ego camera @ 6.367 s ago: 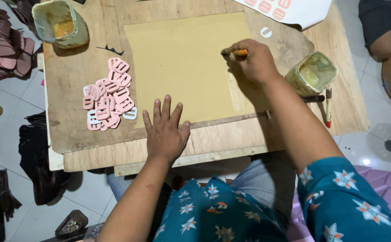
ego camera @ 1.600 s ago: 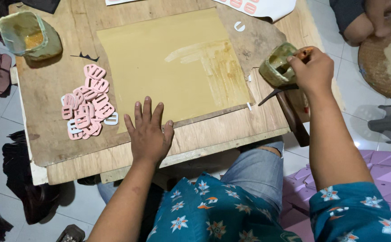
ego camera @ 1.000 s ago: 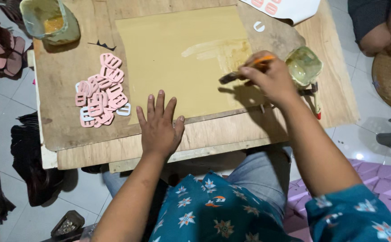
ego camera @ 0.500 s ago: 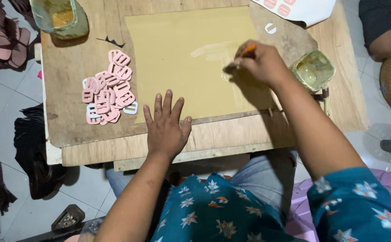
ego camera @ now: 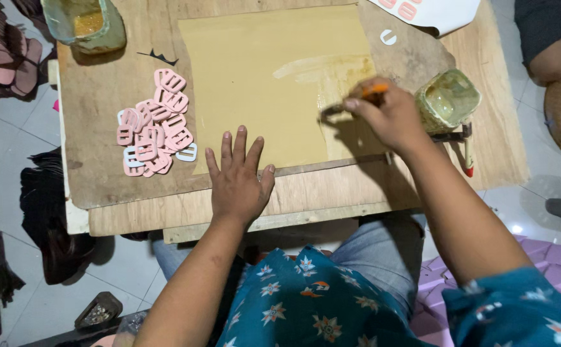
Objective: The person brushes a yellow adhesive from a container onto a large flat sheet on the work table, repositioning the sheet to coat different areas. They then pick up small white buckle-shaped components and brush coating onto them one at a time.
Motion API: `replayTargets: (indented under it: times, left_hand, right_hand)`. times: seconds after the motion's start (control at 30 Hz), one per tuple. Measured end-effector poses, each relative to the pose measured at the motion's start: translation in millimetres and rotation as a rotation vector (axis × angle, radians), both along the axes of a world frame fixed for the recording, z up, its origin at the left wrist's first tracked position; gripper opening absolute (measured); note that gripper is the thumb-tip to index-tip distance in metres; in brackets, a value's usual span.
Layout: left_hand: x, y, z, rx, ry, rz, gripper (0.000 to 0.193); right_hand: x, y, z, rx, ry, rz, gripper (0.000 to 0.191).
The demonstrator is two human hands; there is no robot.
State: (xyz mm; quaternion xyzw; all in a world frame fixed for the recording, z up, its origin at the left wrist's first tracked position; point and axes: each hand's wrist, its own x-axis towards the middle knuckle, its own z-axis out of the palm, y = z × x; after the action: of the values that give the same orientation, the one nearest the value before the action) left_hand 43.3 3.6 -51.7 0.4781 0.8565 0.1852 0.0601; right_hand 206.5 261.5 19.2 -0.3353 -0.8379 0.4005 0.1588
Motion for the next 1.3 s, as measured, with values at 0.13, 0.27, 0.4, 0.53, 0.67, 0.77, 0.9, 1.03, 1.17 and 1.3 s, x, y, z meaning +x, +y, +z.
replayTargets:
  times: [0.13, 0.27, 0.4, 0.53, 0.67, 0.77, 0.9, 1.03, 1.17, 1.3]
  left_hand:
    - [0, 1, 1, 0.02, -0.009, 0.003, 0.061]
    - [-1, 1, 1, 0.027, -0.015, -0.002, 0.061]
    - [-1, 1, -1, 0.001, -0.023, -0.001, 0.062]
    - [-1, 1, -1, 0.006, -0.001, -0.006, 0.062]
    - [-1, 1, -1, 0.012, 0.01, -0.008, 0.061]
    - [-1, 1, -1, -0.008, -0.014, -0.001, 0.062]
    - [0, 1, 0, -0.002, -0.009, 0.003, 0.062]
    - [-1, 2, 0, -0.015, -0.012, 0.003, 0.062]
    - [-2, 2, -1, -0.009, -0.014, 0.001, 0.062]
    - [-1, 1, -2, 0.004, -0.02, -0.001, 0.062]
  right_hand:
    - [-51, 21, -11, 0.071, 0.189, 0.026, 0.022]
    - [-58, 24, -14, 0.129, 0.076, 0.122, 0.018]
    - [-21, 1, -11, 0.202, -0.091, 0.227, 0.016]
    - [22, -35, -4, 0.145, -0.123, 0.279, 0.013]
    - [35, -43, -4, -0.01, -0.088, 0.288, 0.018]
    - [16, -26, -7, -0.048, 0.04, 0.172, 0.016]
    - [-39, 0, -14, 0.159, 0.215, 0.154, 0.019]
    - [-60, -4, -17, -0.128, 0.141, 0.102, 0.02]
    - [-22, -28, -11, 0.236, -0.037, 0.288, 0.017]
    - [22, -59, -8, 0.278, -0.039, 0.388, 0.018]
